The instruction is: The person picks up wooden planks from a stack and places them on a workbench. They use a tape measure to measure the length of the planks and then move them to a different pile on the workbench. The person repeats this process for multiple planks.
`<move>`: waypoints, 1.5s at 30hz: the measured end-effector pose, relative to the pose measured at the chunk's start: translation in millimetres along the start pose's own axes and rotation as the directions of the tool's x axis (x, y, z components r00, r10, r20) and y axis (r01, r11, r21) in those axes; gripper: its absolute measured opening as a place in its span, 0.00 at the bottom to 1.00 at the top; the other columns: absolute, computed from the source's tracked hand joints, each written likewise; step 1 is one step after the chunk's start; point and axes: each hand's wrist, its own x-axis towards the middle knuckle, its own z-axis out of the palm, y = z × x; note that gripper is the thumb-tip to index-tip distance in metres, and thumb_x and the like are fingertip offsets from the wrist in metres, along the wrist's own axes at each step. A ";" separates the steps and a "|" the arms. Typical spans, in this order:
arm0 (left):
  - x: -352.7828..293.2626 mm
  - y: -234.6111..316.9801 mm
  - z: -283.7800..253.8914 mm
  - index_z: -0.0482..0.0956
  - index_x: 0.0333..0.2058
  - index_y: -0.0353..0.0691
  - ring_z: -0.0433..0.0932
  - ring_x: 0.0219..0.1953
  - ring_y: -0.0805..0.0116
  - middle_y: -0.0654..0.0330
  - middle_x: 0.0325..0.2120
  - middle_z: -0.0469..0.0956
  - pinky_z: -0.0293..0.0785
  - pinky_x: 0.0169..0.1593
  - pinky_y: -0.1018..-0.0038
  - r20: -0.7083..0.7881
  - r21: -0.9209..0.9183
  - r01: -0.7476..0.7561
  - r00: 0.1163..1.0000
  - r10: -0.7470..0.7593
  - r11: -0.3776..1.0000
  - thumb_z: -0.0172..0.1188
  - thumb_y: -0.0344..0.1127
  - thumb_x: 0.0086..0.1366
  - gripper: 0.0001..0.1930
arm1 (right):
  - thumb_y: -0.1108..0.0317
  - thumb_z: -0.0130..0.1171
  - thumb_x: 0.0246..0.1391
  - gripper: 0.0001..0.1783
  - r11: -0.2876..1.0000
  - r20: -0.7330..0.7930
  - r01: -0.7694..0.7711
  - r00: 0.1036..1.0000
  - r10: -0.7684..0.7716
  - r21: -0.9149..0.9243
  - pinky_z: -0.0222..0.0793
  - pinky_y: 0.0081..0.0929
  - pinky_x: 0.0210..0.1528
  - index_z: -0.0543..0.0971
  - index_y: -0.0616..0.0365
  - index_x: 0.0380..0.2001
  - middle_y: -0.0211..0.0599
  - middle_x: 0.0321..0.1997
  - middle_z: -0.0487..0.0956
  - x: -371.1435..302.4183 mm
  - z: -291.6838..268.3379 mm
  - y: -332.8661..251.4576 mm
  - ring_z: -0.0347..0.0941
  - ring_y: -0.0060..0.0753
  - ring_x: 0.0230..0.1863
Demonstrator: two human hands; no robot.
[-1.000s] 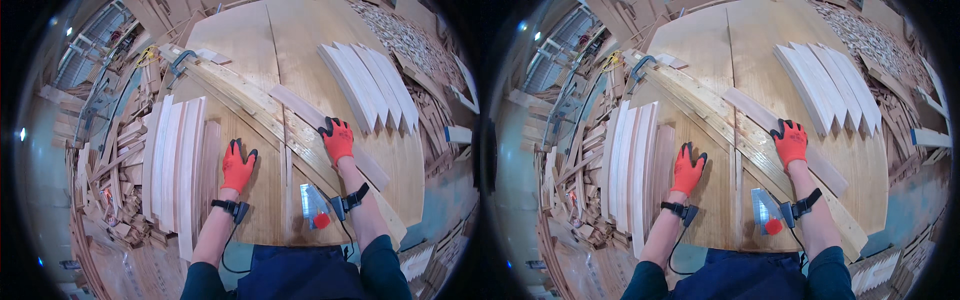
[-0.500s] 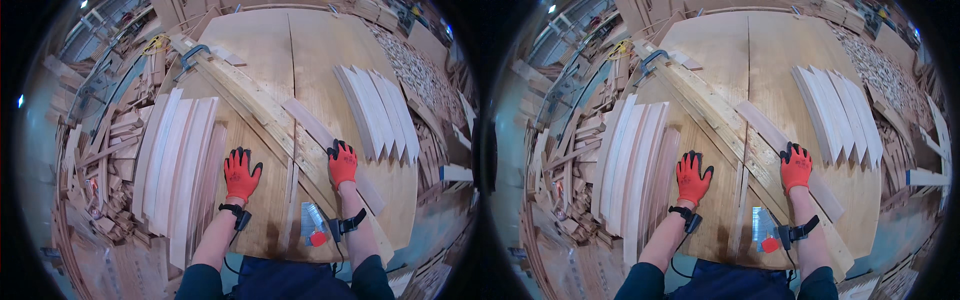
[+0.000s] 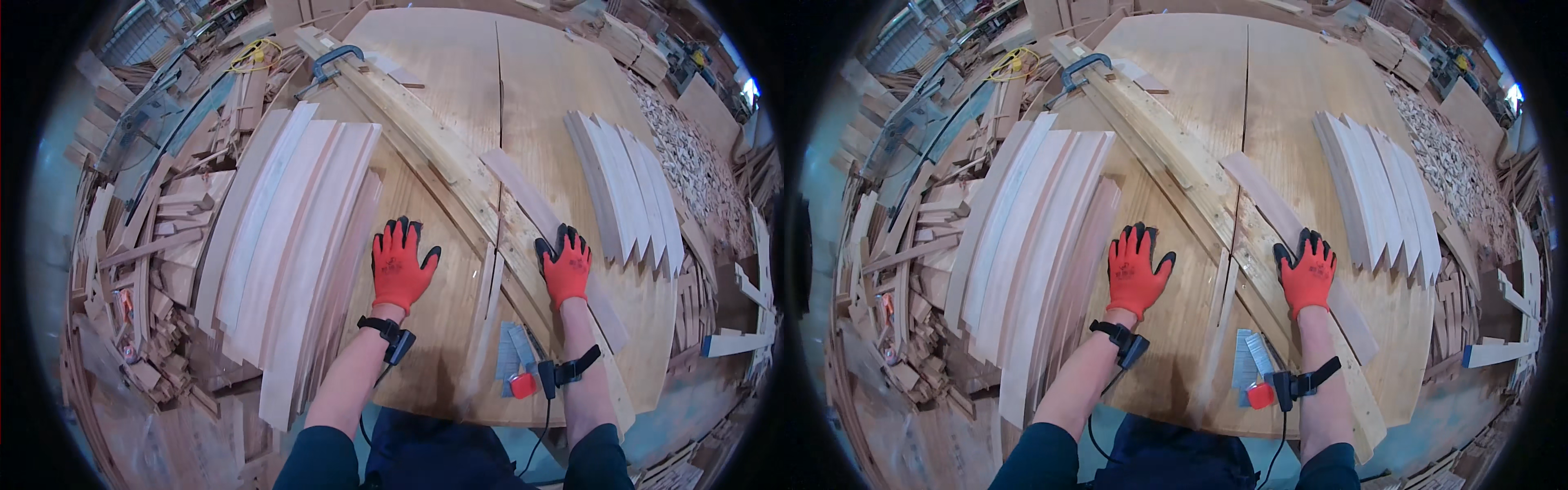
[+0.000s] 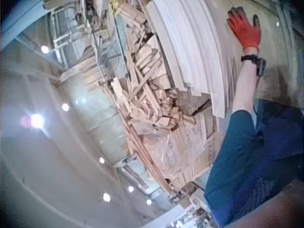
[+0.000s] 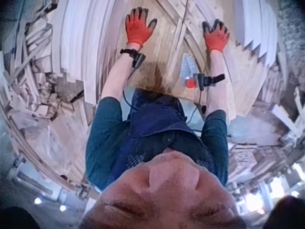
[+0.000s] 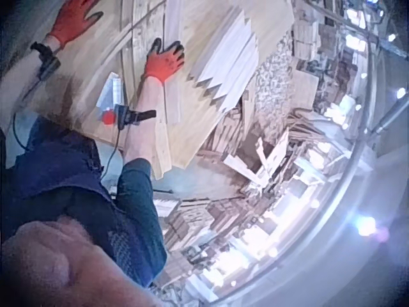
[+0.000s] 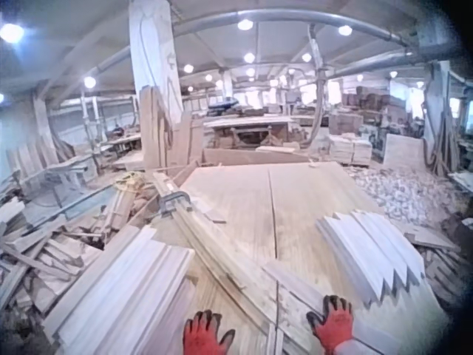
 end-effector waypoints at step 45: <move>33.0 -7.2 33.4 0.65 0.64 0.31 0.56 0.70 0.45 0.44 0.67 0.61 0.44 0.72 0.51 0.060 0.065 -0.031 0.998 0.027 0.997 0.55 0.56 0.65 0.38 | 0.41 0.57 0.56 0.40 0.997 0.012 -0.014 1.000 0.013 0.076 0.45 0.51 0.74 0.70 0.59 0.63 0.47 0.69 0.65 34.9 24.9 -8.7 0.57 0.51 0.70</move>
